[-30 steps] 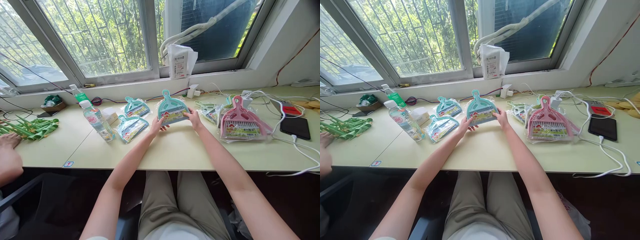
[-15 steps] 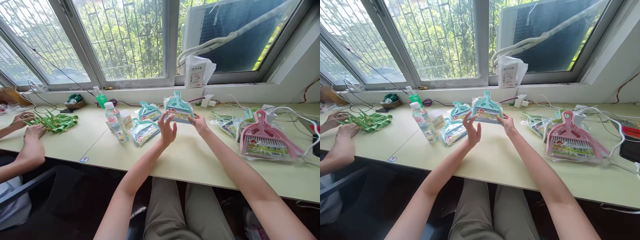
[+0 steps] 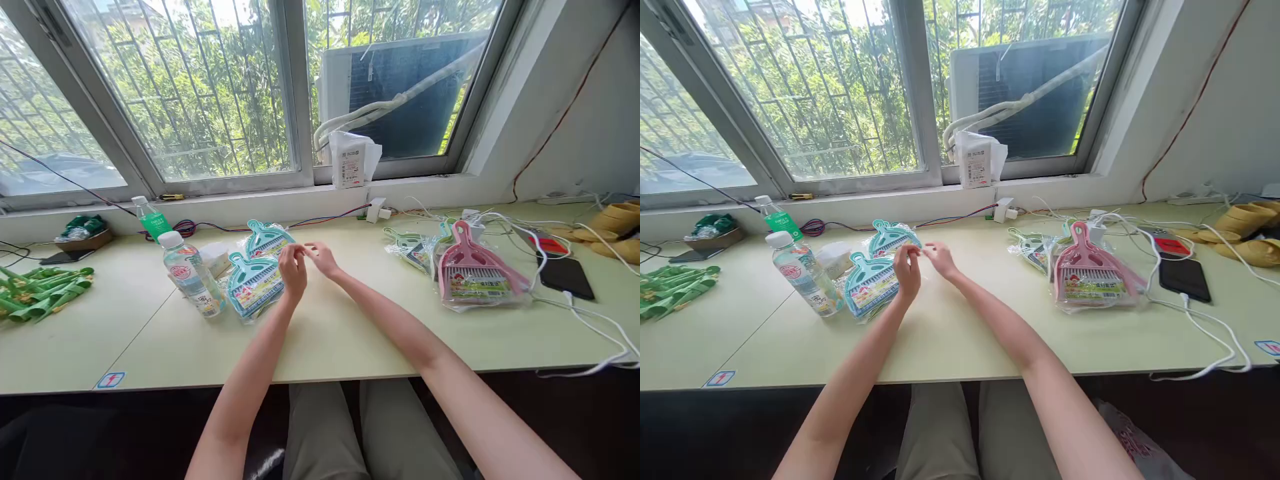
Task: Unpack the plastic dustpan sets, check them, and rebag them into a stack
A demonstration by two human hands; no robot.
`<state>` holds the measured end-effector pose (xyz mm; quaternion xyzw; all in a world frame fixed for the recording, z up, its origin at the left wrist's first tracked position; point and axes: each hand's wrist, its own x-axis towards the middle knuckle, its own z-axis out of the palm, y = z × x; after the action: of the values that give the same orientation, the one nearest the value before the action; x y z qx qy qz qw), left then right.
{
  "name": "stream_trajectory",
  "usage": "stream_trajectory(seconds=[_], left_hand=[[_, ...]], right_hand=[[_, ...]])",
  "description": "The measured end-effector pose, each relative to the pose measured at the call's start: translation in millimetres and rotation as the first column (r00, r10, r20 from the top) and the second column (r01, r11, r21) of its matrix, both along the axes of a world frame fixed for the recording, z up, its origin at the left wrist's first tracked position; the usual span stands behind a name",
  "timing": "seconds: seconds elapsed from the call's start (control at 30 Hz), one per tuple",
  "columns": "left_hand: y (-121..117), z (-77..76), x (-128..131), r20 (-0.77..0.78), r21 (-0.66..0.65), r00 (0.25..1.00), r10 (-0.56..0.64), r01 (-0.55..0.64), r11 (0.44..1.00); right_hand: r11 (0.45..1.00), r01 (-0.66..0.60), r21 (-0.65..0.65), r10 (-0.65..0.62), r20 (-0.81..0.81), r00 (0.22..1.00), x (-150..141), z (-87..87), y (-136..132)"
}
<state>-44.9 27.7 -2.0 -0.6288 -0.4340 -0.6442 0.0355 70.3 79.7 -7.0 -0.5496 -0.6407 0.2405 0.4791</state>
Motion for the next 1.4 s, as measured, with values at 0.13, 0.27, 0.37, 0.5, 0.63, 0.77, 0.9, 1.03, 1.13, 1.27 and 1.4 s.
stream_trajectory(seconds=[0.13, 0.27, 0.37, 0.5, 0.63, 0.77, 0.9, 1.03, 1.13, 1.27, 1.4], left_hand=[[20.7, -8.1, -18.8, 0.121, -0.14, 0.992, 0.032, -0.015, 0.99], [20.4, -10.6, -16.2, 0.148, -0.205, 0.989, 0.028, 0.002, 0.979], [13.6, -8.9, -7.0, 0.117, -0.208, 0.993, -0.032, 0.056, 0.977], [5.7, -8.7, 8.2, 0.134, -0.37, 0.957, -0.257, 0.289, 0.883], [0.8, -10.8, 25.1, 0.513, -0.527, 0.744, -0.427, 0.666, 0.528], [-4.9, -12.1, 35.7, 0.792, -0.389, 0.482, -0.374, 0.871, 0.299], [-6.0, -13.7, 33.7, 0.802, -0.422, 0.536, -0.265, 0.821, 0.384], [0.9, -16.2, 26.9, 0.805, -0.393, 0.538, -0.249, 0.799, 0.454], [4.6, -14.4, 22.9, 0.829, -0.359, 0.517, -0.213, 0.785, 0.505], [3.1, -6.5, 20.0, 0.841, -0.325, 0.488, -0.234, 0.801, 0.503], [0.6, -0.5, 17.3, 0.814, -0.291, 0.44, -0.38, 0.875, 0.388]], right_hand=[[0.972, 0.229, 0.06, -0.235, 0.365, 0.901, 101.5, -2.5, 10.9], [0.86, 0.508, 0.049, -0.376, 0.733, 0.566, 185.0, -12.2, 5.1], [0.855, 0.518, 0.01, -0.314, 0.806, 0.502, 199.5, -17.4, -3.5], [0.922, 0.381, 0.071, -0.279, 0.804, 0.525, 164.1, -4.5, -16.1], [0.973, 0.177, 0.15, -0.232, 0.66, 0.715, 104.1, 13.8, -43.4], [0.981, -0.114, 0.159, 0.061, 0.302, 0.951, 57.8, 9.6, -71.4], [0.941, -0.311, 0.132, 0.323, -0.08, 0.943, 48.6, -8.9, -73.4], [0.993, -0.089, 0.071, 0.106, -0.277, 0.955, 67.0, -25.3, -54.2], [0.989, 0.065, -0.133, -0.112, -0.385, 0.916, 82.4, -33.6, -38.9], [0.951, -0.137, -0.278, -0.087, -0.663, 0.744, 94.1, -37.7, -27.4], [0.957, -0.248, -0.149, 0.038, -0.784, 0.619, 100.1, -34.8, -22.7]])
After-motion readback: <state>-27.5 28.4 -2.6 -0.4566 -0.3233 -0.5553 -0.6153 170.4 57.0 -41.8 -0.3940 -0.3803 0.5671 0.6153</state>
